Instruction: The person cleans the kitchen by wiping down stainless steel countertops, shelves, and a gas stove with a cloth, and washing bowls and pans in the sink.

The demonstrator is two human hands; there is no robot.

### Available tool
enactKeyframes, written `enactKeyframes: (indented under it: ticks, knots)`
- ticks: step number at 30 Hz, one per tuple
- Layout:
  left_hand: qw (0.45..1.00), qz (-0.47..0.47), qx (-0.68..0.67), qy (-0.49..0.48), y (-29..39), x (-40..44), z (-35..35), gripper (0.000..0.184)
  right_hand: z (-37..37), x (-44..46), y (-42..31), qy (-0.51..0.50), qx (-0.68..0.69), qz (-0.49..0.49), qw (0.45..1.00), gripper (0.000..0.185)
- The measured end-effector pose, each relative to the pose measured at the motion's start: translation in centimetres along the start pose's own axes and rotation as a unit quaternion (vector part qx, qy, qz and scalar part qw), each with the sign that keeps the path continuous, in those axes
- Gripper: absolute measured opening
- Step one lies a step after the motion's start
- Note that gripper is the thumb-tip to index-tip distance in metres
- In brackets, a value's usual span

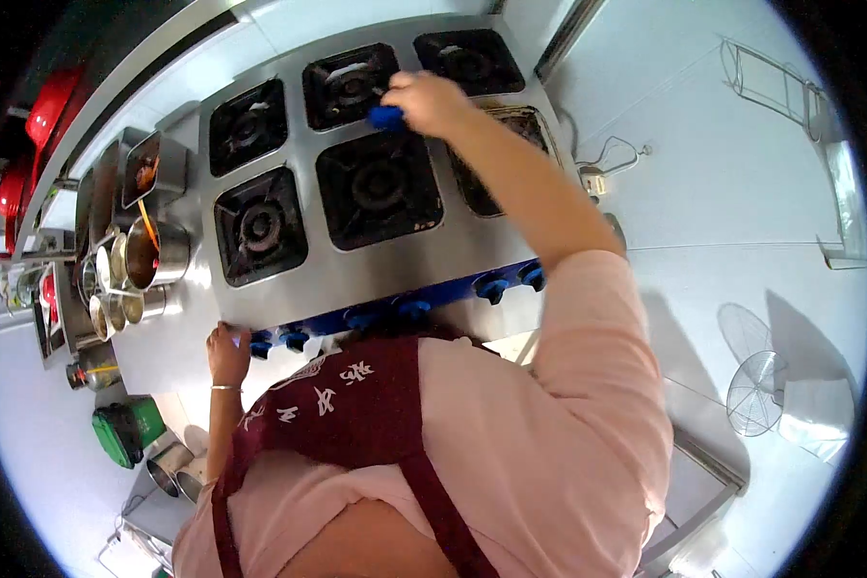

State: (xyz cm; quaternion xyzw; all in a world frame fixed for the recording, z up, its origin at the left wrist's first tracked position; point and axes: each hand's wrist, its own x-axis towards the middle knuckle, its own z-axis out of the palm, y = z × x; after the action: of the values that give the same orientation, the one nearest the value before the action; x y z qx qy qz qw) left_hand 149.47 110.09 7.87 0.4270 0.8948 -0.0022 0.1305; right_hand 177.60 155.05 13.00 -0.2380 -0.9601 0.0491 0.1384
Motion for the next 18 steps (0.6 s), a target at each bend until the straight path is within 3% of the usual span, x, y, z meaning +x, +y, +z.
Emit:
enactKeyframes:
  ticks: [4,5,8,10,13,16,18]
  knots:
    - [1.0,-0.009,0.019,-0.014,0.3,0.2,0.1,0.061,4.2,0.1,4.1,-0.034,-0.039,0.027,0.998,0.031]
    - [1.0,-0.005,0.019,0.001,0.2,0.2,0.3,0.061,2.3,-0.7,5.7,-0.116,-0.06,0.069,0.989,0.033]
    - [1.0,0.0,0.009,0.017,-0.2,0.1,0.9,0.061,2.2,-6.4,16.7,-0.091,-0.079,0.104,0.987,0.033]
    - [1.0,-0.013,0.009,0.024,0.0,-0.1,0.9,0.061,-2.1,-7.8,17.8,-0.237,-0.106,0.235,0.937,0.032]
    - [0.999,-0.009,-0.007,0.033,-0.3,-0.2,1.2,0.062,-1.3,-6.6,16.6,-0.231,-0.097,0.144,0.957,0.032]
    - [1.0,-0.01,0.011,0.023,-0.1,0.1,1.1,0.062,1.2,-3.6,11.1,-0.146,-0.073,0.042,0.986,0.034]
    - [1.0,-0.002,0.015,0.009,0.0,0.3,0.9,0.062,0.8,-3.3,10.6,-0.169,-0.079,0.059,0.981,0.036]
